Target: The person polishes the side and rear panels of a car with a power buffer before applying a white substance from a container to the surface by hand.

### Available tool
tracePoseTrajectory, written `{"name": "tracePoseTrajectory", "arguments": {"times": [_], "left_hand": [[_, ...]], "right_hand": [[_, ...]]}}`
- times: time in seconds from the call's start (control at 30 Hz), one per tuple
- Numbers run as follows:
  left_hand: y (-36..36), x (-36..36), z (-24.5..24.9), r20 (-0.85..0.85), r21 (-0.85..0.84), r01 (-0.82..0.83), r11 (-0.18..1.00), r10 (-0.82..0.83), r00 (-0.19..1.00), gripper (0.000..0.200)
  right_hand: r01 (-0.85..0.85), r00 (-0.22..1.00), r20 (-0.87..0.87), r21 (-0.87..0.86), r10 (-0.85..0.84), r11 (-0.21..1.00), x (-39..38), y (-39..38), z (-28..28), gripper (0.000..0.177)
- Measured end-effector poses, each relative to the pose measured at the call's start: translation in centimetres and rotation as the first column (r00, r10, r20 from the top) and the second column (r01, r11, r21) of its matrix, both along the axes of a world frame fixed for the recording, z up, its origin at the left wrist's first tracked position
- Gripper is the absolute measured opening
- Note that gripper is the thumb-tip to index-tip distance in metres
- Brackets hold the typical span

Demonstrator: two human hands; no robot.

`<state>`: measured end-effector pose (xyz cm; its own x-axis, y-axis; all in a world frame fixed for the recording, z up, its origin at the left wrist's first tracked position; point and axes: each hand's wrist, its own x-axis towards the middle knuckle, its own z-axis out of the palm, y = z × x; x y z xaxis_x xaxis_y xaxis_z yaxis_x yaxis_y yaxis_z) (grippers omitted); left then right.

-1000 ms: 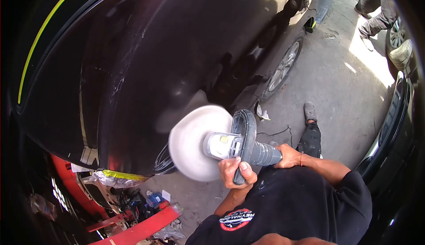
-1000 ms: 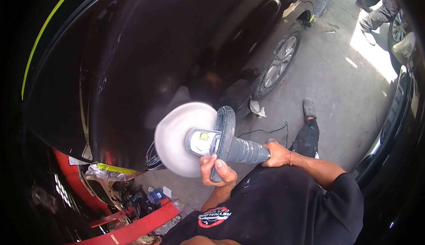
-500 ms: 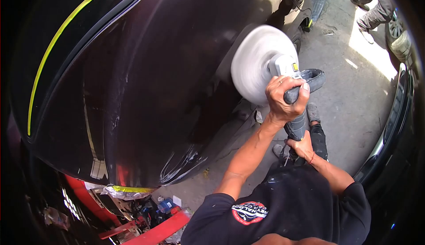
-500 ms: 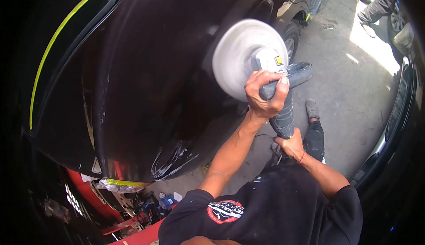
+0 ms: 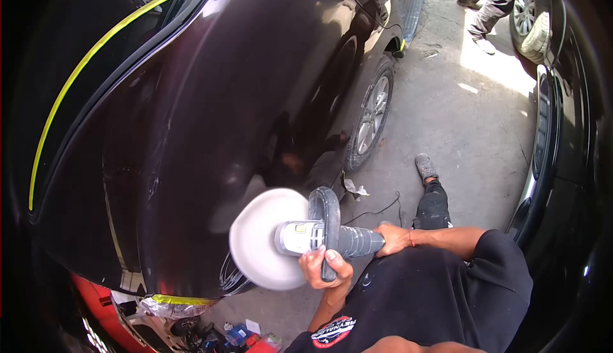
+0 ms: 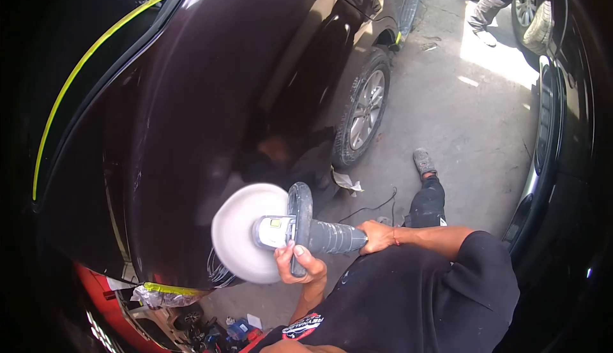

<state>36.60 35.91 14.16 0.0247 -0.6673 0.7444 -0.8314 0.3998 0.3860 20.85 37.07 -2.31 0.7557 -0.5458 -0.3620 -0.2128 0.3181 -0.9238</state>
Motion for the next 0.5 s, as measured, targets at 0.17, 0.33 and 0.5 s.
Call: {"name": "tracePoseTrajectory", "arguments": {"times": [0.17,0.33,0.5], "left_hand": [[-2.9,-1.9,0.6,0.021,0.035,0.149,0.988,-0.149,0.989,0.015],[-13.6,-10.1,-2.3,-0.123,0.011,0.409,0.912,-0.405,0.906,0.011],[-24.5,-20.5,-3.5,-0.204,0.043,0.556,0.83,-0.538,0.818,0.008]], "right_hand": [[0.243,0.969,0.031,0.043,-0.245,0.969,-1.3,0.0,0.8,0.047],[0.485,0.875,-0.076,0.146,-0.479,0.862,-6.5,-3.7,-0.5,0.038],[0.723,0.686,-0.057,0.171,-0.725,0.67,-11.9,-10.8,-2.8,0.023]]}}
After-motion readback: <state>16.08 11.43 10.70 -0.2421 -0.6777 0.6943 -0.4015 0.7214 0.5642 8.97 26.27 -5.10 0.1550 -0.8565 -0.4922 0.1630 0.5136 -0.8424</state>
